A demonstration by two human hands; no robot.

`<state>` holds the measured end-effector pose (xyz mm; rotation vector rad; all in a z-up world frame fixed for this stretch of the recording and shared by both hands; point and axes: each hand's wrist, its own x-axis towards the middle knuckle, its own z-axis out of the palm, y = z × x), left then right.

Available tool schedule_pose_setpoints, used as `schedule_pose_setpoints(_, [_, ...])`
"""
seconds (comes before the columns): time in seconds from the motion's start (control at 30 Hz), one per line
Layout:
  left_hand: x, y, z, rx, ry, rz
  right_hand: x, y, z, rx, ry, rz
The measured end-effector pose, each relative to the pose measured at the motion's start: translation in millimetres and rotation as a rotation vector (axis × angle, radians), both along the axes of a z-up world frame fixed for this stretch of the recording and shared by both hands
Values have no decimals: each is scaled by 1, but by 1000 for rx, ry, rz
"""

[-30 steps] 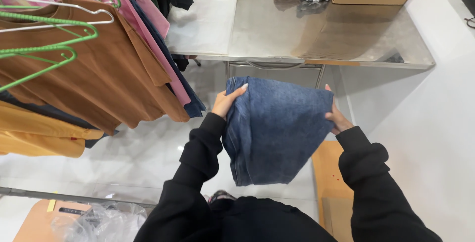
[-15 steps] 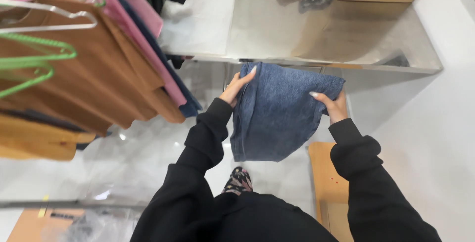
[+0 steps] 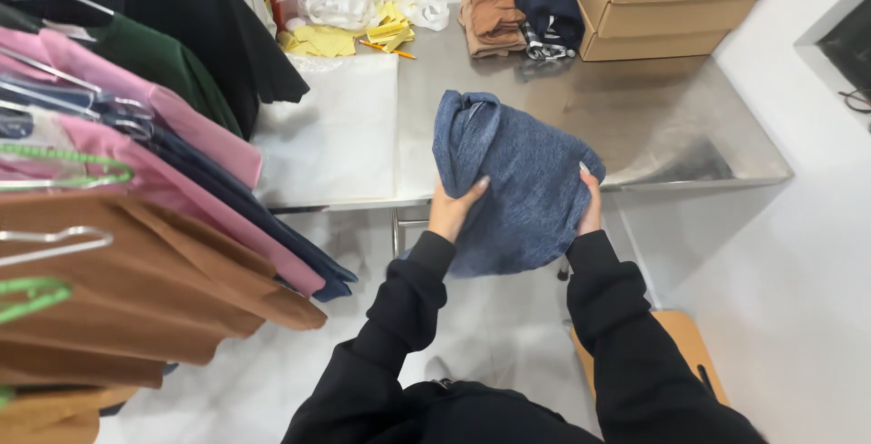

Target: The person removes a pair of dark blue pants, a brown shirt, and a pair of jeans from a clothing rack. They fold each item by hand and place them on a metal table. Finally, they place a folded brown shirt into a clear plastic bag.

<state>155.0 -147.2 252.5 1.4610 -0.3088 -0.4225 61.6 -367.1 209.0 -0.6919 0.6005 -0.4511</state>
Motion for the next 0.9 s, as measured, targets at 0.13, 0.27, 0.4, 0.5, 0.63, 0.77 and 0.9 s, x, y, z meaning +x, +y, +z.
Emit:
schedule_pose_setpoints(0.13, [48,-14,-16,11,23,-25,36,-20,-10,9,-6,-19])
schedule_pose_setpoints(0.27, [101,-7,-27,29,-253,4,57,-58,-26,1,7,-33])
schedule_pose_setpoints(0.4, [137,-24,4,-51,-397,-175,75,-87,-37,-17,56,10])
schedule_pose_setpoints(0.5, [178,-37,-6,132,-272,-209,90,-111,-43,-36,85,66])
schedule_pose_setpoints(0.63, [195,-73,-8,151,-111,-26,129,-166,-43,-61,102,131])
schedule_pose_setpoints(0.77, [218,-122,-16,189,-7,52,161,-218,-47,-116,142,247])
schedule_pose_setpoints(0.9, [251,-165,-62,370,89,87,163,-236,-34,-155,141,258])
